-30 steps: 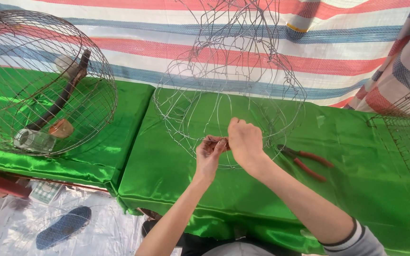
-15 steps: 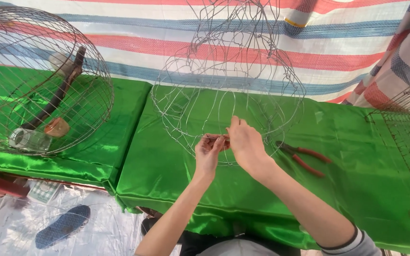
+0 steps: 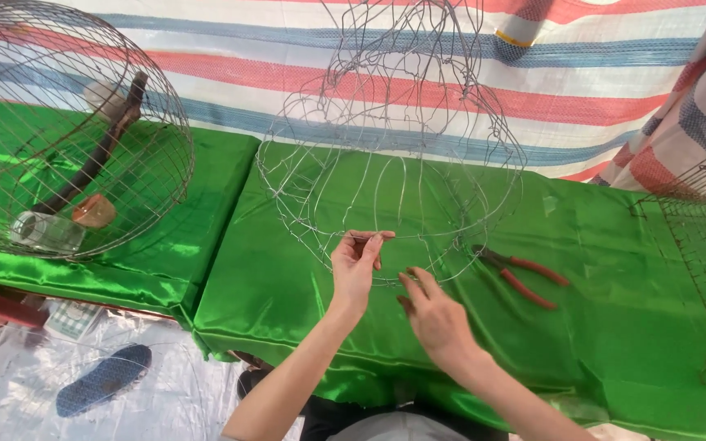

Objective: Assembling a wire cage by manually weaving and securing metal wires, using pliers for cutting and bending.

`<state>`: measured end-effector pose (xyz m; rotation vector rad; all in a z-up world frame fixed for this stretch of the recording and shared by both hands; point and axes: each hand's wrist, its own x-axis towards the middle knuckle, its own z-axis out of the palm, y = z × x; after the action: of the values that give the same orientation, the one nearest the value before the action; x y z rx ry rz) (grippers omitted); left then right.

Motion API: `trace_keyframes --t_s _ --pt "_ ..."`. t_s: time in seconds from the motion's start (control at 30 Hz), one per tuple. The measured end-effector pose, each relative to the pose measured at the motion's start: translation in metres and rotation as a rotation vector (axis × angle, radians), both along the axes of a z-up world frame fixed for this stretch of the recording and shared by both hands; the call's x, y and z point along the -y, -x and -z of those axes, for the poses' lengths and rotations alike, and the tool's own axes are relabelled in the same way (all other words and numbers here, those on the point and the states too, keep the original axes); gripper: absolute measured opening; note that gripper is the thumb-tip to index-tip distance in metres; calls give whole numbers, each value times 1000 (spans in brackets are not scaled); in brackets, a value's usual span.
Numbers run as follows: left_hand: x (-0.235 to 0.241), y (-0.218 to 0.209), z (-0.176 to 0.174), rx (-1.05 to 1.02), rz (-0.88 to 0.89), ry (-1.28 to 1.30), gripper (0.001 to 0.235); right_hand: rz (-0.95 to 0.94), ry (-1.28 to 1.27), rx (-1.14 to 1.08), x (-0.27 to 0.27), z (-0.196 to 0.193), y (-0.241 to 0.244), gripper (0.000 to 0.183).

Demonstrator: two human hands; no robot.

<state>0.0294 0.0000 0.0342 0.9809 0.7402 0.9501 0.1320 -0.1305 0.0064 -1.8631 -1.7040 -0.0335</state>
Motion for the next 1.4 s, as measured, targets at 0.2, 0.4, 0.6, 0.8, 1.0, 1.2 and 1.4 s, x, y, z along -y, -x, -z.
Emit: trace_keyframes --t_s 0.2,0.4,0.6,0.8,1.0,1.2,1.4 --pt "4 -4 -1 36 -80 -141 7 123 123 250 -16 75 -1 36" --pt "5 -4 -4 13 -64 -156 7 131 17 425 -19 80 -8 19" --pt "6 -10 -3 43 -37 -187 7 15 26 465 -20 76 -23 8" --pt "9 -13 -2 56 -32 -204 8 -151 94 311 -23 74 -34 9" --pt "5 -17 3 69 -58 -220 7 -238 164 233 -26 71 -40 13" --pt "1 -20 10 103 -58 -230 6 -245 222 196 -28 65 -45 13" --pt "2 -21 6 101 -62 -236 5 -216 287 125 -26 51 -44 15"
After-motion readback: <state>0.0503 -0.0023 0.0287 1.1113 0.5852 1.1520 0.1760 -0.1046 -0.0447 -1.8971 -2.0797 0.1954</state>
